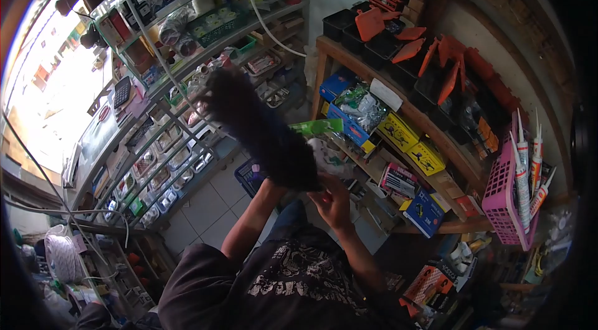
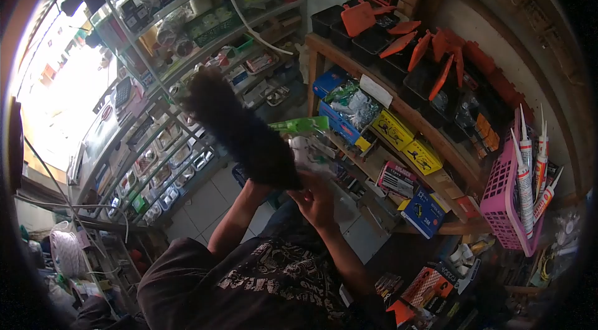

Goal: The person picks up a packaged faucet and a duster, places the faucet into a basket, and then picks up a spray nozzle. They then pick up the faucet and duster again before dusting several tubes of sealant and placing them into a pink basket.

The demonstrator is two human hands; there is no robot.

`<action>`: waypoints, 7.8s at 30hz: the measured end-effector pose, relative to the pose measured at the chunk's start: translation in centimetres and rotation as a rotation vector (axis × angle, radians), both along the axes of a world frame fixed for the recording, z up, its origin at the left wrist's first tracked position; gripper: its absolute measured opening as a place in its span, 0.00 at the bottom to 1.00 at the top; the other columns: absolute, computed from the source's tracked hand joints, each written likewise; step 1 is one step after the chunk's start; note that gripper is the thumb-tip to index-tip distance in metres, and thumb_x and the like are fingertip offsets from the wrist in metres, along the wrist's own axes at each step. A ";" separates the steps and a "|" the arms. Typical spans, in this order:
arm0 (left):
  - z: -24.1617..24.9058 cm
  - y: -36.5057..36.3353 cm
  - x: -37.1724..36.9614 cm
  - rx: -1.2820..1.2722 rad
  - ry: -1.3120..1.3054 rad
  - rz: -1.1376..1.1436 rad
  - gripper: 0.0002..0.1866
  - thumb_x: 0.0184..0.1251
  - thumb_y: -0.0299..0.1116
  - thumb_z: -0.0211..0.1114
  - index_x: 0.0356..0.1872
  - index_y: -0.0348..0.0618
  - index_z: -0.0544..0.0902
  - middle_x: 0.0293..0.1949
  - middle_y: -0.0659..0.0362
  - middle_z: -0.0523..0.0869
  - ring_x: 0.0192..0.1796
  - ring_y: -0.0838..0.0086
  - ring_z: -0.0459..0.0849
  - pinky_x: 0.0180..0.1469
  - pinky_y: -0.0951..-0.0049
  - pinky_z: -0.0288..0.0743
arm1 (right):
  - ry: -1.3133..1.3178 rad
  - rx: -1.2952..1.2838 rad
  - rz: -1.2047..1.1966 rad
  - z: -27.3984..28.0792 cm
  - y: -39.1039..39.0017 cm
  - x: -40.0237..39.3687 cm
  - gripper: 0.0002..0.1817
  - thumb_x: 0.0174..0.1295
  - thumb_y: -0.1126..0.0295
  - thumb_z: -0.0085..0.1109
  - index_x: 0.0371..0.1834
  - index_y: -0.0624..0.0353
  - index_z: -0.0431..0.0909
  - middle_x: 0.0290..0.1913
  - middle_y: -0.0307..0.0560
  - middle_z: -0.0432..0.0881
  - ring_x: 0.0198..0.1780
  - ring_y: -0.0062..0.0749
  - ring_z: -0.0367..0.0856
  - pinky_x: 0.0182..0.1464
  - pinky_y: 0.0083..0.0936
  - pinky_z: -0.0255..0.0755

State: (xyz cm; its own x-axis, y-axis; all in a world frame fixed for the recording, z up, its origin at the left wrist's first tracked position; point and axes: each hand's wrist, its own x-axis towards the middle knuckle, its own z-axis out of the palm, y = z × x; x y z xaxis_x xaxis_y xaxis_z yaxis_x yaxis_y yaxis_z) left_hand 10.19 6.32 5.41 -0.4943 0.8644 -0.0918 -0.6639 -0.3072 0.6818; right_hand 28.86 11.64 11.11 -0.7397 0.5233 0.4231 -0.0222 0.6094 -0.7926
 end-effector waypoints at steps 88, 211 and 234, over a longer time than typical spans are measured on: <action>7.6 -1.5 -3.0 -0.273 0.011 0.115 0.28 0.73 0.58 0.43 0.53 0.43 0.73 0.37 0.62 0.78 0.37 0.78 0.78 0.41 0.78 0.76 | -0.171 -0.673 -0.215 -2.3 -0.4 11.9 0.24 0.70 0.56 0.50 0.20 0.61 0.65 0.17 0.33 0.62 0.22 0.15 0.59 0.24 0.23 0.56; -2.1 15.1 -1.6 -0.040 1.278 0.265 0.25 0.59 0.36 0.66 0.59 0.46 0.74 0.62 0.42 0.68 0.64 0.44 0.66 0.63 0.52 0.62 | 0.517 -1.070 -0.616 -6.9 18.1 5.0 0.18 0.72 0.64 0.41 0.60 0.57 0.68 0.49 0.48 0.80 0.42 0.33 0.82 0.30 0.25 0.79; -6.4 17.5 -4.6 -0.184 1.398 0.160 0.31 0.53 0.31 0.68 0.62 0.61 0.73 0.71 0.46 0.55 0.70 0.40 0.53 0.63 0.43 0.60 | 0.561 -1.353 0.036 -4.0 38.9 1.2 0.19 0.69 0.70 0.43 0.60 0.67 0.63 0.49 0.52 0.70 0.46 0.39 0.71 0.35 0.23 0.69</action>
State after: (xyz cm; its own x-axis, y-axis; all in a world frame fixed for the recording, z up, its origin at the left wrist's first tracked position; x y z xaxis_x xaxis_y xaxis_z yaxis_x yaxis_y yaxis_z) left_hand 5.62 23.85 -0.95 -0.3598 0.8209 0.4434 0.6133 -0.1500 0.7755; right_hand 30.06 50.56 7.14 -0.6684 0.7316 -0.1344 -0.5123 -0.5838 -0.6298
